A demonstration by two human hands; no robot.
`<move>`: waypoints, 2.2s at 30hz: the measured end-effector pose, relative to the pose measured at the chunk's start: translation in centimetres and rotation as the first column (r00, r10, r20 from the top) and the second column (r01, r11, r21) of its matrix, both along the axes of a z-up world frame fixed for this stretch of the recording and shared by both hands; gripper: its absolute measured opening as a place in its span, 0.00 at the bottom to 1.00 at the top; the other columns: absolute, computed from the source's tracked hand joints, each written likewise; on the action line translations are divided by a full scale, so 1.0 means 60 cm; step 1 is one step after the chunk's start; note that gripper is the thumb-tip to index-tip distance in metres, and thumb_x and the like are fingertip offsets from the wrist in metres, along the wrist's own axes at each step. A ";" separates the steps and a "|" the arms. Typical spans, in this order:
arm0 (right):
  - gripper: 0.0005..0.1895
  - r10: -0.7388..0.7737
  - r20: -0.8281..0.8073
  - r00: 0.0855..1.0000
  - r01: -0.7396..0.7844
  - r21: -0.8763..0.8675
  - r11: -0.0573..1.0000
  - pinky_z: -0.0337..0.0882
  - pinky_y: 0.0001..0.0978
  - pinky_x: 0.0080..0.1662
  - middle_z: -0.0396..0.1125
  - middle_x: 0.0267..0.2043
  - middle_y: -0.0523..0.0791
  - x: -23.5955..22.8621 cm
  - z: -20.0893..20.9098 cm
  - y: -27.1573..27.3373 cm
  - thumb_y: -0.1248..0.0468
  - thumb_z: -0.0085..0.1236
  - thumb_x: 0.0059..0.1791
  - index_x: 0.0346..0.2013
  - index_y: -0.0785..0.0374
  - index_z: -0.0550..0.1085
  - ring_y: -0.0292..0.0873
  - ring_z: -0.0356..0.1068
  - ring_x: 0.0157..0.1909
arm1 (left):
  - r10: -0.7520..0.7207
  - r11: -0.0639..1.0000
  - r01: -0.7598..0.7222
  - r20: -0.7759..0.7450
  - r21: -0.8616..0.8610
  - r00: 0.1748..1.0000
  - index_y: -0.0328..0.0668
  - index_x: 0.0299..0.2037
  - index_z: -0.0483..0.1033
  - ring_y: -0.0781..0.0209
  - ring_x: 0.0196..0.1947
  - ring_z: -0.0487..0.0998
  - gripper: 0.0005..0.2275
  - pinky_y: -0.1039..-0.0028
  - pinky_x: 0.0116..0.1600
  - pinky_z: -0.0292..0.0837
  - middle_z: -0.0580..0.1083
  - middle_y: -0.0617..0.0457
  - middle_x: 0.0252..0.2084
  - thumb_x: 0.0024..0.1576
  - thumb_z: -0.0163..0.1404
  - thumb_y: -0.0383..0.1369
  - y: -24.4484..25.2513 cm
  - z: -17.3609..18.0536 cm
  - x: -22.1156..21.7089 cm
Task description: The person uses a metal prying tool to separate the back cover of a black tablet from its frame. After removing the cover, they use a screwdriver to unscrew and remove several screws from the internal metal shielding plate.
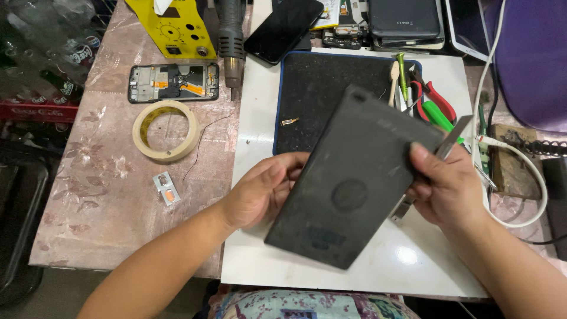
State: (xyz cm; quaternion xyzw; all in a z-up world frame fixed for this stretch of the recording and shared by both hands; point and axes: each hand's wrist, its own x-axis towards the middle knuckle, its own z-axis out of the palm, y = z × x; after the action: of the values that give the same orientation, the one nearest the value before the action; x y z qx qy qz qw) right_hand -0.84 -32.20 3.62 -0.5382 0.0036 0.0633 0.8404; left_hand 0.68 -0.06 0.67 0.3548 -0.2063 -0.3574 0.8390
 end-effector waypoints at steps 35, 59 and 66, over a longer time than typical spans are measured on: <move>0.13 0.449 0.828 0.337 0.805 -0.500 0.318 0.66 0.26 0.32 0.70 0.37 0.48 0.007 0.085 -0.060 0.82 0.63 0.47 0.42 0.67 0.83 0.40 0.69 0.32 | 0.227 0.692 -0.568 0.612 0.446 0.758 0.38 0.54 0.82 0.79 0.26 0.70 0.15 0.85 0.31 0.66 0.78 0.61 0.27 0.55 0.62 0.27 0.025 0.065 -0.008; 0.09 0.673 0.691 0.265 0.897 -0.433 0.091 0.59 0.32 0.32 0.73 0.33 0.40 0.000 0.130 -0.013 0.72 0.67 0.46 0.39 0.58 0.83 0.40 0.67 0.31 | 0.214 0.739 -0.565 0.667 0.367 0.714 0.37 0.53 0.82 0.77 0.28 0.75 0.15 0.85 0.34 0.69 0.82 0.54 0.33 0.55 0.62 0.25 0.024 0.055 -0.001; 0.11 0.752 0.612 0.244 0.883 -0.460 0.088 0.58 0.32 0.28 0.71 0.29 0.39 -0.004 0.153 -0.026 0.66 0.69 0.42 0.39 0.54 0.84 0.38 0.66 0.26 | 0.196 0.753 -0.553 0.681 0.357 0.705 0.37 0.53 0.82 0.76 0.32 0.77 0.15 0.85 0.37 0.72 0.83 0.52 0.39 0.55 0.62 0.23 0.025 0.055 0.003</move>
State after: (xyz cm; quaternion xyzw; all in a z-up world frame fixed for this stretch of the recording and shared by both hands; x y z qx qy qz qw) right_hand -1.11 -33.77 12.77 -0.8252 -0.4261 -0.3707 -0.0049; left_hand 0.86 1.46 3.98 0.7050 -0.2740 -0.0803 0.6492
